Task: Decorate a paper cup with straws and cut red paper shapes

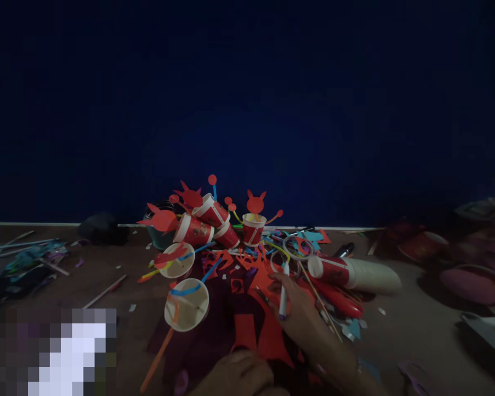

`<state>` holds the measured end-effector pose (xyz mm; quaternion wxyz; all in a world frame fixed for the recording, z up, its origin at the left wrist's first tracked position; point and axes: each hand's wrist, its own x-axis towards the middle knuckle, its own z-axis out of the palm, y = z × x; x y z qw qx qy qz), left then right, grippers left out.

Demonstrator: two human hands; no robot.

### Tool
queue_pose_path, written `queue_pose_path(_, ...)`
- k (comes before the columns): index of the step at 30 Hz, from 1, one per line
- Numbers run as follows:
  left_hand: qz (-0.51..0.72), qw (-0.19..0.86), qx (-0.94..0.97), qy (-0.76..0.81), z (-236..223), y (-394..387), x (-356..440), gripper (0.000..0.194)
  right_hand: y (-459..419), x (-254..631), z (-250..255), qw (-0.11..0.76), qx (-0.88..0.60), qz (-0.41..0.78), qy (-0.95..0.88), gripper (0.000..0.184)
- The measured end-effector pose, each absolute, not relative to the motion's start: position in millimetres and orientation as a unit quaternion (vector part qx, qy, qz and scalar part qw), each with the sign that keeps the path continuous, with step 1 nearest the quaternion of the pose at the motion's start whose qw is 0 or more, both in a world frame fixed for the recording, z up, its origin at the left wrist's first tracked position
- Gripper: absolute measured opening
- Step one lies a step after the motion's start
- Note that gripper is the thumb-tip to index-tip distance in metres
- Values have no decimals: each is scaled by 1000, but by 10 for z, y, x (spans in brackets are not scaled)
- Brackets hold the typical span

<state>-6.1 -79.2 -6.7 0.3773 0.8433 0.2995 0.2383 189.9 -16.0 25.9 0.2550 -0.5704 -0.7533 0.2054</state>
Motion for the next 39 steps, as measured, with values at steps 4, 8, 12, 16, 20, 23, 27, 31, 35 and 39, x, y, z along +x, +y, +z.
queue_pose_path(4, 224, 340, 857, 317, -172, -769, -90, 40, -232, 1991, 299, 161, -574, 191, -779, 65)
queue_pose_path(8, 236, 224, 865, 382, -240, -783, -101, 62, -294, 2027, 299, 100, -589, 165, -785, 74)
queue_pose_path(12, 274, 205, 825, 449, -192, -746, -14, 76, -300, 2072, 299, 113, -603, 164, -773, 73)
queue_pose_path(16, 233, 299, 787, 487, -115, -722, 85, 77, -305, 2086, 296, 138, -597, 175, -771, 71)
queue_pose_path(20, 208, 377, 756, 493, -63, -729, 185, 80, -301, 2095, 278, 134, -594, 180, -773, 72)
queue_pose_path(23, 217, 398, 743, 493, -21, -715, 276, 77, -301, 2111, 257, 140, -584, 181, -779, 71)
queue_pose_path(27, 223, 377, 754, 490, -46, -698, 345, 74, -317, 2115, 248, 140, -584, 180, -779, 71)
queue_pose_path(31, 226, 361, 753, 502, -151, -719, 329, 72, -316, 2104, 249, 134, -583, 175, -782, 70)
queue_pose_path(35, 226, 353, 766, 487, -220, -724, 291, 73, -309, 2112, 229, 142, -584, 180, -779, 73)
queue_pose_path(39, 226, 340, 776, 482, -256, -702, 270, 74, -329, 2126, 220, 153, -584, 186, -775, 75)
